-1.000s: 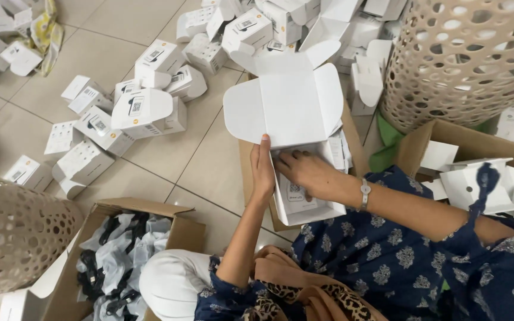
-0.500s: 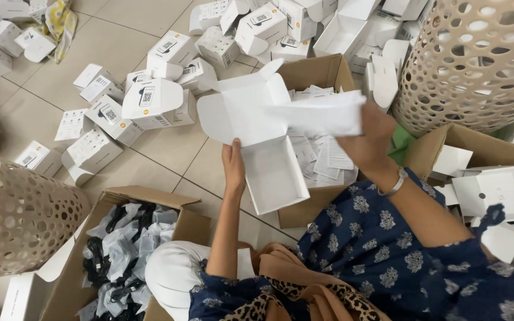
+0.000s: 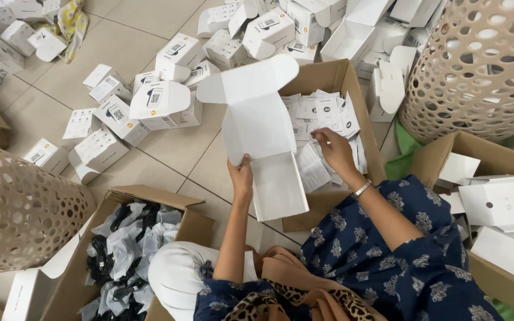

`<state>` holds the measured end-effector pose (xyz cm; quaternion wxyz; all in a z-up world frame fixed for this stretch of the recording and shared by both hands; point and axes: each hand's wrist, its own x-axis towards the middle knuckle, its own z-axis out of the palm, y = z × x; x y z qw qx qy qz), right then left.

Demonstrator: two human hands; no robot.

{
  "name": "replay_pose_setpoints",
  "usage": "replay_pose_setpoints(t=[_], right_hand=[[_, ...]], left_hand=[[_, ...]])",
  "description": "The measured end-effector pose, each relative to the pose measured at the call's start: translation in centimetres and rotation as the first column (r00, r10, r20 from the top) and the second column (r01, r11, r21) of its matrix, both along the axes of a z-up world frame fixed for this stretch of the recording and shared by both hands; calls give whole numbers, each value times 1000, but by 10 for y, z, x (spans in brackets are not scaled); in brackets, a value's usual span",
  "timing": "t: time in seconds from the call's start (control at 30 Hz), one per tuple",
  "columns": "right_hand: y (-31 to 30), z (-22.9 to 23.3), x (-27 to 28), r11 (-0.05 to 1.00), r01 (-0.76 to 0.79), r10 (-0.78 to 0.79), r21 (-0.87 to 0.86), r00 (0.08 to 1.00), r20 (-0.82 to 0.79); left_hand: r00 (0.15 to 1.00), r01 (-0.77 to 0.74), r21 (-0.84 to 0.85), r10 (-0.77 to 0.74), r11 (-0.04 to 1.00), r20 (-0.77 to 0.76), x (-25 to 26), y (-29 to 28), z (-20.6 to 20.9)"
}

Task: The person unboxes components and organizes them.

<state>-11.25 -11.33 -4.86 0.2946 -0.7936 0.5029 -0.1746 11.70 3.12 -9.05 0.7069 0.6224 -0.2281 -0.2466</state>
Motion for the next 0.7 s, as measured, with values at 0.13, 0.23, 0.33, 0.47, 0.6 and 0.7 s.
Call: replay_pose_setpoints(t=[0.13, 0.23, 0.33, 0.47, 0.6, 0.7], right_hand=[[0, 38, 24, 896, -299, -36, 330, 690, 722], [21, 73, 38, 634, -510, -396, 581, 430, 811], [30, 79, 39, 600, -591, -529, 539, 212, 822], [3, -13, 36, 839, -170, 476, -516, 690, 546], [13, -23, 28, 877, -450, 160, 167, 603, 781], [32, -8, 6, 817, -539, 565, -208, 671, 480]], left_hand=[[967, 194, -35, -185, 980, 173, -29, 3, 62], [874, 475, -174, -439, 863, 211, -38, 16, 119], [761, 606, -372, -649, 703, 12, -27, 12, 122], [772, 614, -91, -620, 784, -140, 1, -11, 45], [826, 563, 101, -556, 820, -87, -1, 19, 36], [801, 597, -18, -597, 802, -47, -8, 36, 28]])
